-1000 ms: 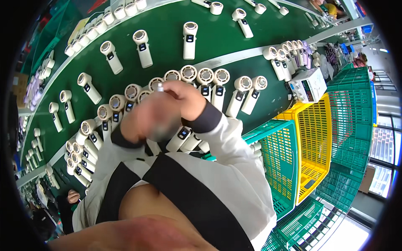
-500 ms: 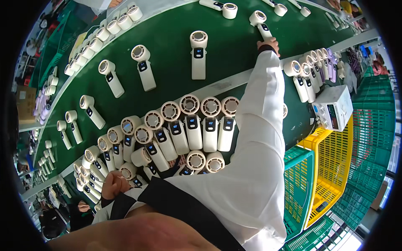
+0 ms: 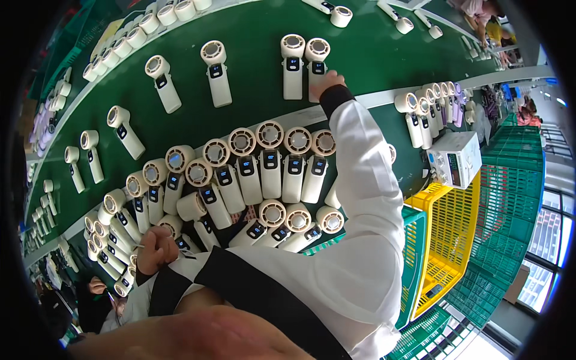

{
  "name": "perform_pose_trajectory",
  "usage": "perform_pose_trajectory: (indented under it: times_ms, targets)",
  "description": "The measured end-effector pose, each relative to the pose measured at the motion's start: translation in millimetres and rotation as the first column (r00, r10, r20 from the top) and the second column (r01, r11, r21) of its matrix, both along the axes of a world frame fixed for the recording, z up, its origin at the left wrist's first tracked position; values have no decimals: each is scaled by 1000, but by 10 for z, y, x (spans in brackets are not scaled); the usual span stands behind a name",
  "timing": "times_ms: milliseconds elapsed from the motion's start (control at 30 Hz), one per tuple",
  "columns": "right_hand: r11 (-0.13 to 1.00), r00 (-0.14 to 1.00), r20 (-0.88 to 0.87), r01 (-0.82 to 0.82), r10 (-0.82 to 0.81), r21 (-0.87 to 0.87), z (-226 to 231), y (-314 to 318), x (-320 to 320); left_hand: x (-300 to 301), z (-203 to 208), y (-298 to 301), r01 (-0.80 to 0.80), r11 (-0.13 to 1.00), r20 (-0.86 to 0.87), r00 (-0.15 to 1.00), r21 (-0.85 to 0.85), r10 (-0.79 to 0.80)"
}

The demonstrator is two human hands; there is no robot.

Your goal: Inspecting and testing the functionality of portable handheld fans at a production line station.

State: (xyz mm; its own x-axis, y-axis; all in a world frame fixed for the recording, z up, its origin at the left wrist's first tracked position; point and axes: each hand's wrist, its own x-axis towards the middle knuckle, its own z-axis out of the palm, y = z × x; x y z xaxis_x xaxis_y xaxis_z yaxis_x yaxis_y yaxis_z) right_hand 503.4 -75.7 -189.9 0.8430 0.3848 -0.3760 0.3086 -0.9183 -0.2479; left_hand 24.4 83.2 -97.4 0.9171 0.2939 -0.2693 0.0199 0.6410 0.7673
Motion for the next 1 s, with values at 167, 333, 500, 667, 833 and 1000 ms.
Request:
perform_pose_trajectory:
  times_ms: [167, 333, 500, 667, 833, 1000]
  targets:
    - [981, 978, 90, 190, -186, -46, 62, 356, -175, -94, 121, -96, -10, 994, 13, 1000, 113, 8]
    - [930, 943, 119, 327, -310, -169, -16, 699, -123, -219, 226, -184, -55, 988, -39, 997, 146, 61]
    - [858, 930, 16, 332, -368, 392, 595, 471, -294, -506, 510, -148, 21, 921, -282, 955, 390, 97]
    - [669, 927, -347, 169, 142, 724, 1462, 93, -1640, -155, 710, -280, 181, 623, -286, 956, 761, 72]
    - [455, 852, -188, -65, 488, 888, 1701, 235, -3345, 231, 776, -672, -302, 533, 203, 950, 791, 237]
    - [345, 772, -269, 68, 576, 936, 1838, 184, -3825, -182, 969, -705, -402, 533, 244, 907, 744, 344]
